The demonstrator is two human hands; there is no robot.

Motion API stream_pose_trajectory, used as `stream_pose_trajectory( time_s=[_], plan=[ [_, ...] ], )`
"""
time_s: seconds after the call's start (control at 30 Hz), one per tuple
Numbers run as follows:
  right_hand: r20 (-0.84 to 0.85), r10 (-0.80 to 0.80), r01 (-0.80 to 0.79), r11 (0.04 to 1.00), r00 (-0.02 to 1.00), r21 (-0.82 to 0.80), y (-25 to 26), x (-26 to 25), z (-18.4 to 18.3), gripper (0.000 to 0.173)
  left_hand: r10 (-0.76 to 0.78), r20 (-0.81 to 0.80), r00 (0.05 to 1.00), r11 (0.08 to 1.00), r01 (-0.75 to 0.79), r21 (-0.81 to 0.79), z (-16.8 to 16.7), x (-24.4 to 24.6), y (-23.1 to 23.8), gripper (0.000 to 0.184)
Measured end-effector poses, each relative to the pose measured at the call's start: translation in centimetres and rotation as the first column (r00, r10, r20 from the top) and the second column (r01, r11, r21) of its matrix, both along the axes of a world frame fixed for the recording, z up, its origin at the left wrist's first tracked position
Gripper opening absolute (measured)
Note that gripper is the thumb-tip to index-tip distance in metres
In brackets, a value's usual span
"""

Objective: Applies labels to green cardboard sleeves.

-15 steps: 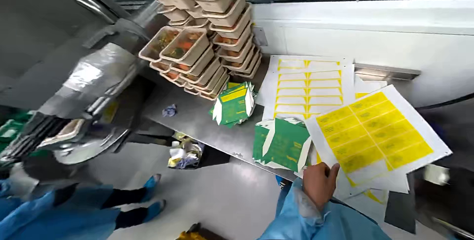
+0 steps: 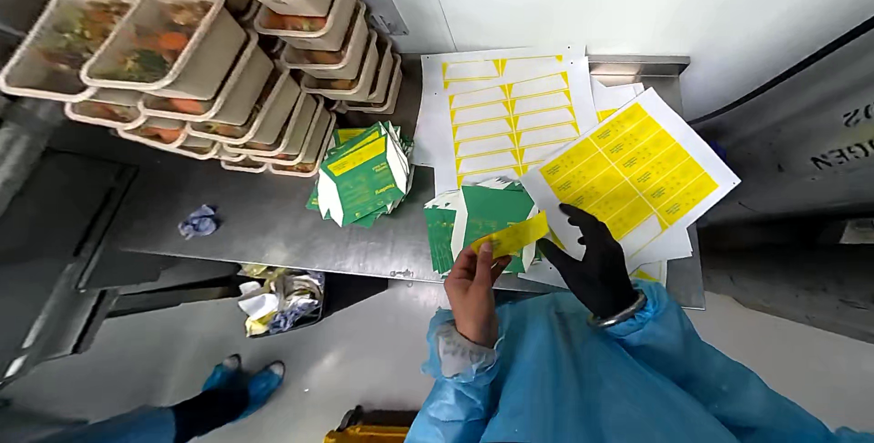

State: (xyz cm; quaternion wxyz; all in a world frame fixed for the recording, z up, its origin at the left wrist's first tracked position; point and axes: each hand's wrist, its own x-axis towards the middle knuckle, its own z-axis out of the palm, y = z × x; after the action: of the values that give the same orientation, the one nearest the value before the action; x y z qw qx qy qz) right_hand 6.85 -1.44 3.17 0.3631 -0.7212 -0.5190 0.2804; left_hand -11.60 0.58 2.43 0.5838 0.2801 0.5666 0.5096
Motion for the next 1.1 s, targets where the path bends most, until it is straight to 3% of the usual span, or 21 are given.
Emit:
stream_pose_trajectory(
  time_s=[0.03,0.07,0.2,0.33,0.47,0.53,0.63,0.73,0.87,0.93,1.03,1.1],
  plan=[
    [-0.015,-0.022,0.02,0.995,1.0,-0.101,0.4,-0.2,-0.1,0.07,0.007,-0.001,1.0,1.0,-0.007,0.005,-0.1,-0.7,0.2,0.016],
    [-0.041,-0.035,0.028,0.987,0.999,-0.155,0.8,-0.5,-0.4,0.071,0.006,0.001,1.0,1.0,-0.006,0.013,-0.2,-1.2,0.4,0.015],
    [-0.074,-0.089,0.076,0.983,0.993,-0.169,1.9,-2.3,-1.0,0.033,-0.056,0.031,0.998,0.998,0.055,0.024,0.0,-2.6,1.6,0.017],
    [-0.097,-0.204,0.188,0.971,0.974,-0.148,2.5,-3.7,-1.1,0.018,-0.113,0.01,0.994,0.993,0.113,0.021,-0.2,-3.4,3.2,0.018],
    [-0.068,-0.242,0.23,0.962,0.968,-0.151,2.6,-4.9,-1.1,0.019,-0.171,-0.174,0.97,0.978,0.189,0.094,-1.8,-4.4,4.8,0.019],
    [-0.038,-0.267,0.26,0.957,0.963,-0.125,2.7,-5.0,-1.6,0.02,-0.156,-0.329,0.931,0.957,0.225,0.185,-2.9,-5.0,5.9,0.016],
    [-0.016,-0.281,0.275,0.949,0.96,-0.153,3.2,-5.0,-2.8,0.023,-0.166,-0.459,0.873,0.94,0.281,0.194,-4.4,-5.4,7.8,0.014],
    [-0.063,-0.312,0.285,0.92,0.948,-0.271,5.0,-4.6,-4.9,0.028,-0.231,-0.573,0.787,0.893,0.405,0.197,-7.8,-5.2,10.3,0.019],
    [-0.144,-0.359,0.274,0.87,0.922,-0.409,7.1,-4.7,-9.2,0.029,-0.252,-0.669,0.699,0.895,0.431,0.113,-12.6,-5.5,11.5,0.021],
    [-0.124,-0.306,0.229,0.877,0.944,-0.422,7.5,-5.4,-10.2,0.03,-0.254,-0.694,0.673,0.912,0.406,0.061,-12.9,-6.3,11.2,0.021],
    [-0.088,-0.208,0.163,0.917,0.974,-0.364,7.8,-6.2,-9.6,0.028,-0.221,-0.669,0.709,0.939,0.339,0.05,-11.5,-7.6,10.3,0.021],
    [-0.051,-0.187,0.16,0.93,0.981,-0.332,8.2,-6.6,-8.9,0.026,-0.177,-0.636,0.751,0.959,0.278,0.062,-10.7,-8.3,10.0,0.034]
  ],
)
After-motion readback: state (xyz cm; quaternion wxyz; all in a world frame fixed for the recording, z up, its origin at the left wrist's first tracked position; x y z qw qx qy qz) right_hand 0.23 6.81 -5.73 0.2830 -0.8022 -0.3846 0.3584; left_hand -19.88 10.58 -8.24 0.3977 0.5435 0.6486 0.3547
